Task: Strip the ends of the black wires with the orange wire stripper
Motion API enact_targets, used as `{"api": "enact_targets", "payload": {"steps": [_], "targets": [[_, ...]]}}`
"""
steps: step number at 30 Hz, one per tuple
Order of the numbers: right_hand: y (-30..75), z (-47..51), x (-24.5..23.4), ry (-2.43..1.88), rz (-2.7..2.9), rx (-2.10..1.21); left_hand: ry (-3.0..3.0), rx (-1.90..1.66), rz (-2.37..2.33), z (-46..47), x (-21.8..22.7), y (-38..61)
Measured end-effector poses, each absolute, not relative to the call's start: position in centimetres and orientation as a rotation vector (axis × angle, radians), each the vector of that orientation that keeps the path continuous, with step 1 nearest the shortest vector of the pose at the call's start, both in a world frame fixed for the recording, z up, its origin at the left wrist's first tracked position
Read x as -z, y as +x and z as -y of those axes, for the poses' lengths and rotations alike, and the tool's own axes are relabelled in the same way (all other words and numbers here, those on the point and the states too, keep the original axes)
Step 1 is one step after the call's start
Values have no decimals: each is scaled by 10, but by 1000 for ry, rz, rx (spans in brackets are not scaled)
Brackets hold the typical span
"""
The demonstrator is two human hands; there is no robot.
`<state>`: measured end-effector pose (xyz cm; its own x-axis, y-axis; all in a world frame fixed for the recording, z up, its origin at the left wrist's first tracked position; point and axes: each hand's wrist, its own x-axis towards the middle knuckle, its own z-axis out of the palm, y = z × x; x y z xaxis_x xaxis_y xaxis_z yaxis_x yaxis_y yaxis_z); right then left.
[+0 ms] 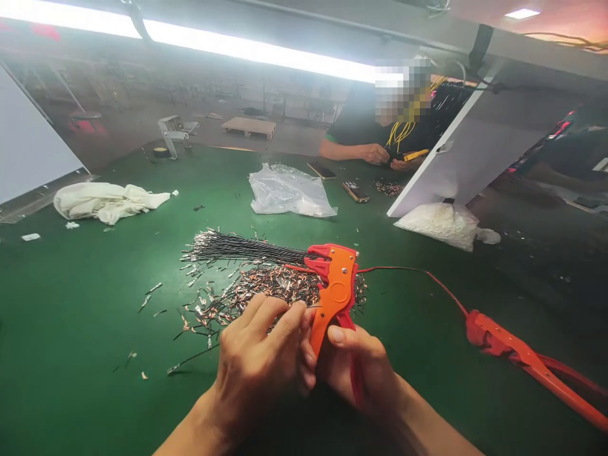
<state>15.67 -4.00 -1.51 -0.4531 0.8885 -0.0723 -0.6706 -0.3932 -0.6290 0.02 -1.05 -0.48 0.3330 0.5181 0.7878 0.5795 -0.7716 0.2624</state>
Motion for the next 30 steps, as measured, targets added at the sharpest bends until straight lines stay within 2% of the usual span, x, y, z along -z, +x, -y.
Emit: {"api": "enact_targets", "payload": {"steps": [11, 17, 23, 30], "targets": [[165, 40, 11, -658, 694, -1779, -2764, 1237, 669, 9, -2, 2], [163, 39, 12, -553, 734, -1861, -2496, 1491, 941, 9, 3, 0], [160, 40, 7, -721, 650, -1865, -2868, 1228, 922, 20, 1, 6], [166, 40, 19, -878, 696, -1799, -2805, 1080, 1049, 15, 11, 8]]}}
